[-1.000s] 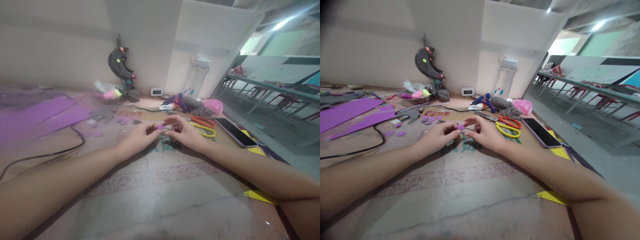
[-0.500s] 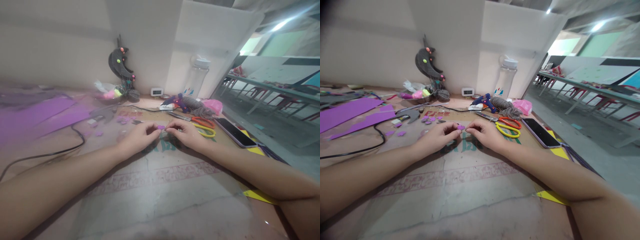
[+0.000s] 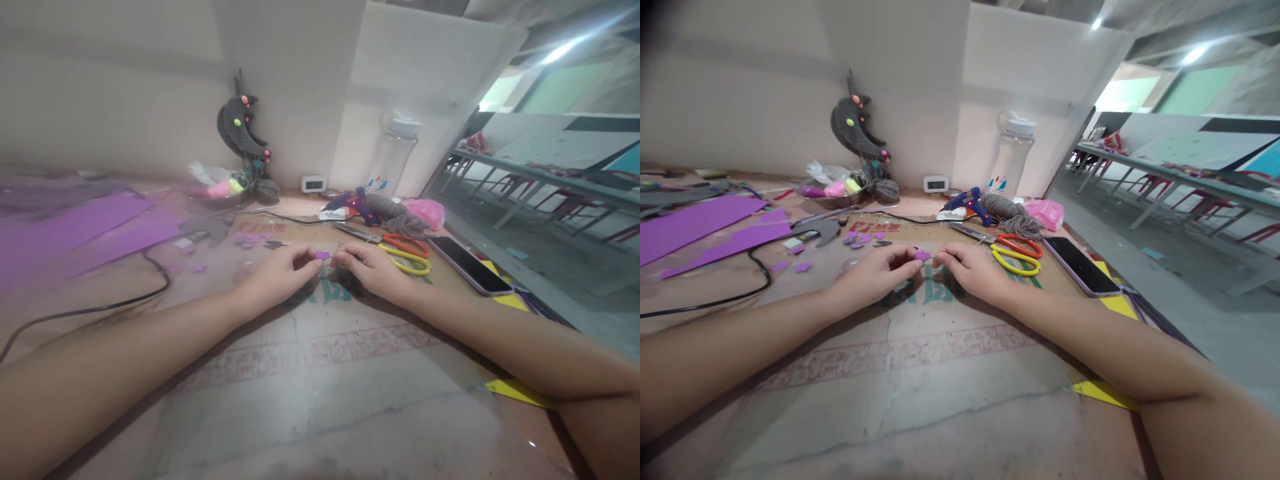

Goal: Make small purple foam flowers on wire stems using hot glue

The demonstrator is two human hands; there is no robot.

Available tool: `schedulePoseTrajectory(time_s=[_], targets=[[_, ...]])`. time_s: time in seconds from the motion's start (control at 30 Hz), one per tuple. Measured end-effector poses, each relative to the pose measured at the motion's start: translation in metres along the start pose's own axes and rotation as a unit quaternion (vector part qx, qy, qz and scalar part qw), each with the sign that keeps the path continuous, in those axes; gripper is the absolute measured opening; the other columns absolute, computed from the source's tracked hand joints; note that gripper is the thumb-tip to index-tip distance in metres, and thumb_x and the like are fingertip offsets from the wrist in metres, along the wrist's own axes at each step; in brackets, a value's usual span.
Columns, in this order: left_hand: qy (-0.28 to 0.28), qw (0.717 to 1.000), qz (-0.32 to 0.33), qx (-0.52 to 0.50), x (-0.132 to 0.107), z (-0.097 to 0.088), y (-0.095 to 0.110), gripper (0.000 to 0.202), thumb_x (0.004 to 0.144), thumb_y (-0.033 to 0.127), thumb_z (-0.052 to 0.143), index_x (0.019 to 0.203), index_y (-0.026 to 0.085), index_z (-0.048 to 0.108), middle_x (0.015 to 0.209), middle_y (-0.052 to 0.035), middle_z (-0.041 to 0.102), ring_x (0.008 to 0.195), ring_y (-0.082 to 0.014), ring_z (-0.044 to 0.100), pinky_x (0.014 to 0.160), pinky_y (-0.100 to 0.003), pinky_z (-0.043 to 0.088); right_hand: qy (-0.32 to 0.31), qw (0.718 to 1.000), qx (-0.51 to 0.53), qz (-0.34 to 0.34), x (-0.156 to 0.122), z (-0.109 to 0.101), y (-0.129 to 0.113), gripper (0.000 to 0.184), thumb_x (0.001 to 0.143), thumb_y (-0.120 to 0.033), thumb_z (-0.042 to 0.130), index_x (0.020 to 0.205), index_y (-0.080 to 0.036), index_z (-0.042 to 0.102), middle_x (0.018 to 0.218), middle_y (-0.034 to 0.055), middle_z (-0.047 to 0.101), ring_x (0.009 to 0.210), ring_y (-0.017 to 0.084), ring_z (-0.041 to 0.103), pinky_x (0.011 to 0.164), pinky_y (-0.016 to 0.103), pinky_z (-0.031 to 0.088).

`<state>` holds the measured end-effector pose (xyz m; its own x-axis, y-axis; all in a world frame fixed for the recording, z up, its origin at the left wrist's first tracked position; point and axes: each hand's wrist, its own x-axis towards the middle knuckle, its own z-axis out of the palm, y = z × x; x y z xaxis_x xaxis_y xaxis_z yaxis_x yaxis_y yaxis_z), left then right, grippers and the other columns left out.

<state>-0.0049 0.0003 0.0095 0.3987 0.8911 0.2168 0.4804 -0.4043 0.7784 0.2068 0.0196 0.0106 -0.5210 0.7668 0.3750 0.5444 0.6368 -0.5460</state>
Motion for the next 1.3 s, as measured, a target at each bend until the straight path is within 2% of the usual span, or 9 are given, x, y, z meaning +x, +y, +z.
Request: schedulePoseTrajectory(time_s=[0.13,0.23,0.3,0.4,0.5,0.6,0.87,1.07,1.3], targets=[[-0.006,1.000,0.003,-0.011,0.000,0.001,-0.003,0.026,0.090,0.038,0.051,0.076,0.019,0.061,0.071,-0.0006,0.066,0.065,-0.0149,0.056,0.062,-0.027,0.041,0.018,1.000,0.004,-0.001,0.000,0.002,0.002,0.026,0.097,-0.031,0.046,0.090,-0.019,0.068,0.085,0.0034,0.067,0.078,0.016,0.059,0.073,0.028,0.044],[-0.004,0.999,-0.004,-0.044,0.001,0.002,-0.006,0.026,0.090,0.039,0.051,0.077,0.019,0.060,0.072,-0.0013,0.066,0.066,-0.0153,0.058,0.063,-0.028,0.043,0.104,0.994,0.039,0.001,-0.001,0.003,0.003,0.023,0.093,-0.033,0.053,0.107,-0.019,0.064,0.095,0.0052,0.065,0.074,0.015,0.057,0.068,0.028,0.045],[-0.001,0.997,-0.017,-0.071,0.002,0.002,-0.007,0.025,0.090,0.040,0.052,0.078,0.019,0.059,0.073,-0.0017,0.067,0.066,-0.0154,0.059,0.063,-0.028,0.044,0.129,0.991,0.042,0.016,-0.002,0.003,0.001,0.020,0.091,-0.035,0.057,0.097,-0.018,0.066,0.085,0.0038,0.065,0.068,0.015,0.055,0.064,0.027,0.044],[0.001,0.996,-0.031,-0.089,0.003,0.001,-0.008,0.026,0.090,0.041,0.053,0.079,0.019,0.060,0.073,-0.0024,0.067,0.066,-0.0155,0.060,0.063,-0.028,0.045,0.060,0.998,0.016,0.025,-0.003,0.003,-0.004,0.022,0.088,-0.035,0.061,0.077,-0.019,0.070,0.071,0.0018,0.066,0.066,0.015,0.057,0.064,0.027,0.043],[0.015,0.997,-0.028,-0.076,0.003,0.000,-0.007,0.026,0.089,0.042,0.055,0.078,0.018,0.061,0.073,-0.0026,0.067,0.067,-0.0156,0.060,0.062,-0.028,0.044,0.005,0.999,0.024,0.029,-0.002,0.004,-0.009,0.018,0.088,-0.030,0.060,0.087,-0.020,0.075,0.086,0.0031,0.074,0.077,0.017,0.065,0.072,0.028,0.047],[0.017,0.998,-0.021,-0.063,0.003,0.001,-0.009,0.026,0.088,0.042,0.055,0.078,0.018,0.061,0.073,-0.0027,0.067,0.066,-0.0152,0.058,0.061,-0.028,0.043,0.005,0.996,0.058,0.063,0.000,0.005,-0.014,0.020,0.088,-0.030,0.061,0.096,-0.019,0.076,0.090,0.0035,0.075,0.079,0.017,0.066,0.073,0.028,0.048],[0.019,1.000,0.001,-0.013,0.000,0.002,-0.006,0.025,0.087,0.038,0.055,0.074,0.018,0.060,0.069,0.0005,0.061,0.066,-0.0142,0.053,0.061,-0.027,0.039,0.013,0.983,0.138,0.118,-0.003,0.006,-0.021,0.023,0.084,-0.035,0.064,0.087,-0.014,0.073,0.073,0.0010,0.066,0.065,0.013,0.057,0.062,0.025,0.044],[-0.001,1.000,0.026,0.014,-0.002,0.002,0.003,0.027,0.089,0.037,0.053,0.071,0.018,0.060,0.069,0.0007,0.061,0.066,-0.0143,0.053,0.062,-0.027,0.037,0.037,0.983,0.142,0.108,-0.002,0.005,-0.019,0.022,0.082,-0.036,0.065,0.084,-0.016,0.072,0.075,0.0008,0.067,0.067,0.013,0.057,0.065,0.026,0.045],[0.003,1.000,0.003,-0.015,-0.001,0.001,0.002,0.019,0.086,0.036,0.056,0.087,0.018,0.062,0.078,-0.0009,0.067,0.071,-0.0164,0.058,0.065,-0.028,0.042,0.042,0.985,0.134,0.096,-0.001,0.007,-0.014,0.020,0.083,-0.035,0.063,0.082,-0.016,0.071,0.071,-0.0011,0.064,0.063,0.011,0.053,0.061,0.025,0.041]])
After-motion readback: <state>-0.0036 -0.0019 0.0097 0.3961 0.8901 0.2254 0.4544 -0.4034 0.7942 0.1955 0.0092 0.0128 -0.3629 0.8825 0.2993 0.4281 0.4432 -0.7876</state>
